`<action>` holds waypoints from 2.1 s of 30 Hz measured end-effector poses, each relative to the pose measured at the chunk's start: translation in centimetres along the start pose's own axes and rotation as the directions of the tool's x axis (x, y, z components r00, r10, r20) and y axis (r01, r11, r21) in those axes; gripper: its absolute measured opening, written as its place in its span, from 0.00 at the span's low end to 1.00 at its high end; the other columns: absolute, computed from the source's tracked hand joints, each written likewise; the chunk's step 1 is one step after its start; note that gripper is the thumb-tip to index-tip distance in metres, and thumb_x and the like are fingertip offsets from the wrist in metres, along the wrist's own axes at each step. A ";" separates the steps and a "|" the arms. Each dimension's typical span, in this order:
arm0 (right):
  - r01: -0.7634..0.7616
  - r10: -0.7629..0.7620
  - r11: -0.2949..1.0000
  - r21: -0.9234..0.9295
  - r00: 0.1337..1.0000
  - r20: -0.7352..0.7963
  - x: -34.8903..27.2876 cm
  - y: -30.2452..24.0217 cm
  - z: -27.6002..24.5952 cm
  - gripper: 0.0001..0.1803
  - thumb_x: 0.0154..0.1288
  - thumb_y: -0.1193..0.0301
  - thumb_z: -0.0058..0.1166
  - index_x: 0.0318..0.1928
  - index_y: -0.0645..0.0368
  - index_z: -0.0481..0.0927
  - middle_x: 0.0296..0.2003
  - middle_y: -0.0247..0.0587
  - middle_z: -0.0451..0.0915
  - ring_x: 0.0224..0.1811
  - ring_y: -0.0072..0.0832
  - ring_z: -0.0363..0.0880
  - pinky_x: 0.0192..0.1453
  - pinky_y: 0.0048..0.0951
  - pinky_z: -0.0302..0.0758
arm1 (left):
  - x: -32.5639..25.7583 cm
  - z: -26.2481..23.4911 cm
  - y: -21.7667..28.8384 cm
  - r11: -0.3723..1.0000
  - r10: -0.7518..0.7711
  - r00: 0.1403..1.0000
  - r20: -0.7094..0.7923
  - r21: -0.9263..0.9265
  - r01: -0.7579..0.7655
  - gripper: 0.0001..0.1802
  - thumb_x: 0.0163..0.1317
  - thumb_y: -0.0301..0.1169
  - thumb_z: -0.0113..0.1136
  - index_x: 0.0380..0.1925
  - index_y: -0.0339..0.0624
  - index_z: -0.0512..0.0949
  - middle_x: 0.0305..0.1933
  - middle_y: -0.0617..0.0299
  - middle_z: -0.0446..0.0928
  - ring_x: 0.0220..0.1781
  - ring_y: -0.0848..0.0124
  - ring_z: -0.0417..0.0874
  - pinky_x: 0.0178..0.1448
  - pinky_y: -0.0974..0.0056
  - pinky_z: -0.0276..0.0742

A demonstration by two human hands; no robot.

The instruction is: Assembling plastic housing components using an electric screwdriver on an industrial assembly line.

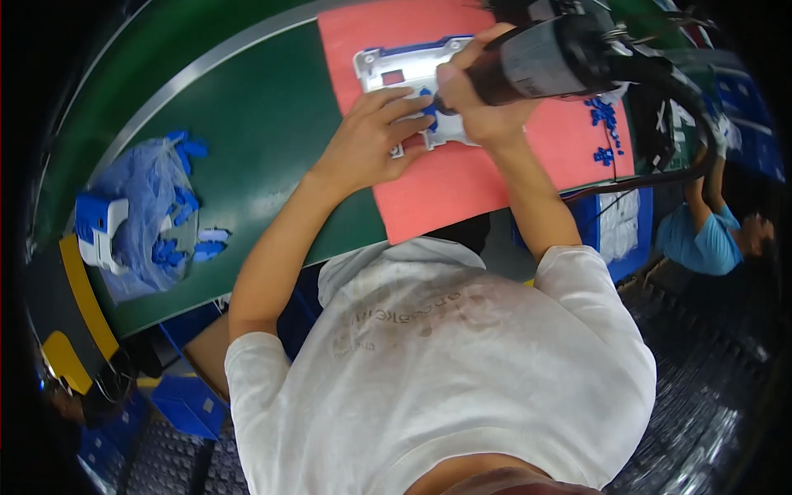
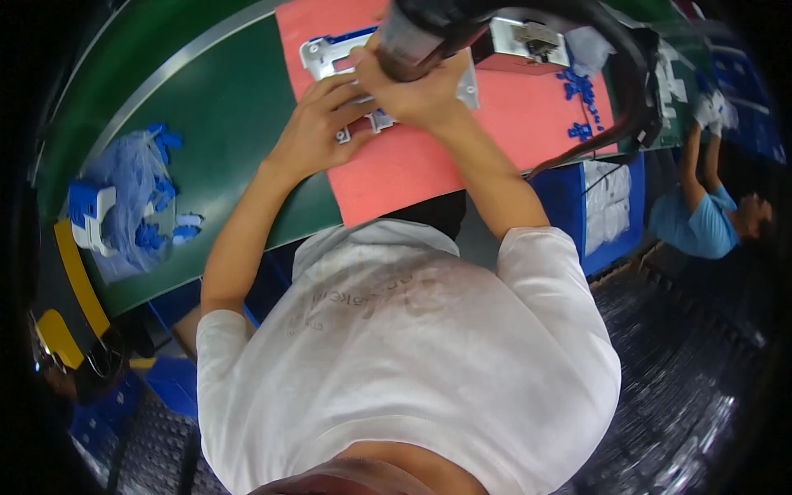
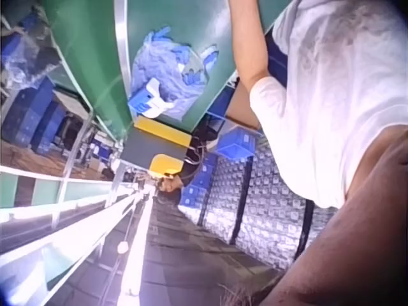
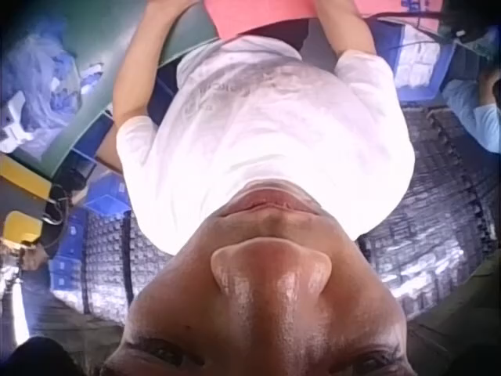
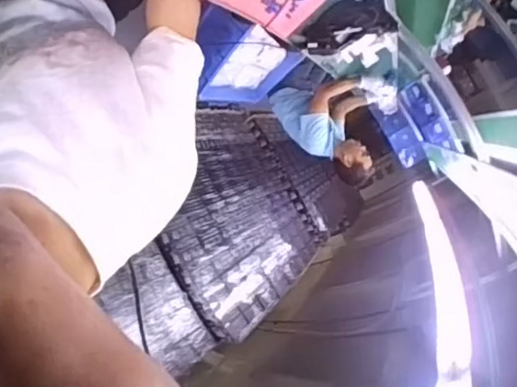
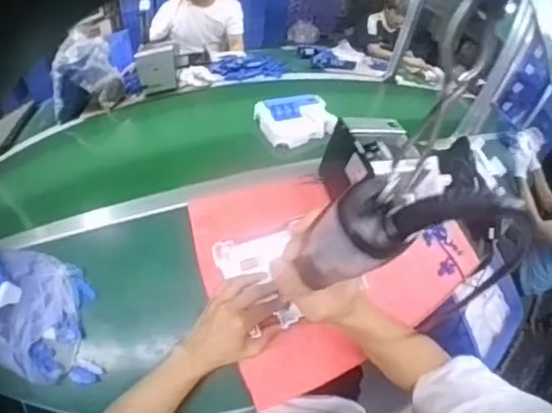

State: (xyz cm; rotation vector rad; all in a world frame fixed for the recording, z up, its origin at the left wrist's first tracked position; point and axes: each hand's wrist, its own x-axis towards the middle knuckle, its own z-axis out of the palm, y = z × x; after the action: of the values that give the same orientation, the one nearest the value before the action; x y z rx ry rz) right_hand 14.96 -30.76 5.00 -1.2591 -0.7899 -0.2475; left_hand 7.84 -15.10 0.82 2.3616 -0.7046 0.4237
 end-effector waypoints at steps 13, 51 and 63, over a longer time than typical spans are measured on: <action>0.220 -0.312 0.942 -0.255 0.857 -0.410 7.2 -3.9 -16.0 0.26 0.53 0.88 0.54 0.53 0.66 0.64 0.17 0.41 0.74 0.15 0.29 0.73 0.25 0.34 0.76 | 0.4 0.2 -0.2 1.000 0.001 0.999 -0.043 -0.026 -0.002 0.21 0.42 0.27 0.70 0.42 0.44 0.84 0.56 0.61 0.79 0.60 0.57 0.75 0.61 0.55 0.72; 0.021 -0.005 0.976 0.215 0.997 -0.075 2.8 -2.5 -1.0 0.27 0.55 0.91 0.50 0.56 0.67 0.65 0.23 0.39 0.75 0.17 0.26 0.72 0.24 0.30 0.73 | 0.1 -0.6 -0.4 0.982 -0.111 0.994 0.024 -0.148 0.113 0.34 0.47 0.35 0.71 0.57 0.42 0.74 0.55 0.51 0.76 0.62 0.52 0.72 0.64 0.52 0.66; -0.141 0.149 0.988 0.060 0.972 -0.180 2.3 -1.6 2.5 0.25 0.53 0.88 0.57 0.52 0.65 0.66 0.19 0.35 0.73 0.16 0.20 0.71 0.21 0.22 0.68 | -0.5 0.0 -1.1 0.981 -0.070 0.996 -0.053 -0.186 0.059 0.30 0.45 0.35 0.73 0.49 0.36 0.77 0.52 0.51 0.78 0.59 0.52 0.75 0.63 0.53 0.68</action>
State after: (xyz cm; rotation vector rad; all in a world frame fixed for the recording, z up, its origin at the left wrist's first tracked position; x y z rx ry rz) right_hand 14.76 -28.45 7.90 -1.2245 -0.5393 -0.2224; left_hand 8.11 -14.22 0.06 2.1824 -0.6108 0.3814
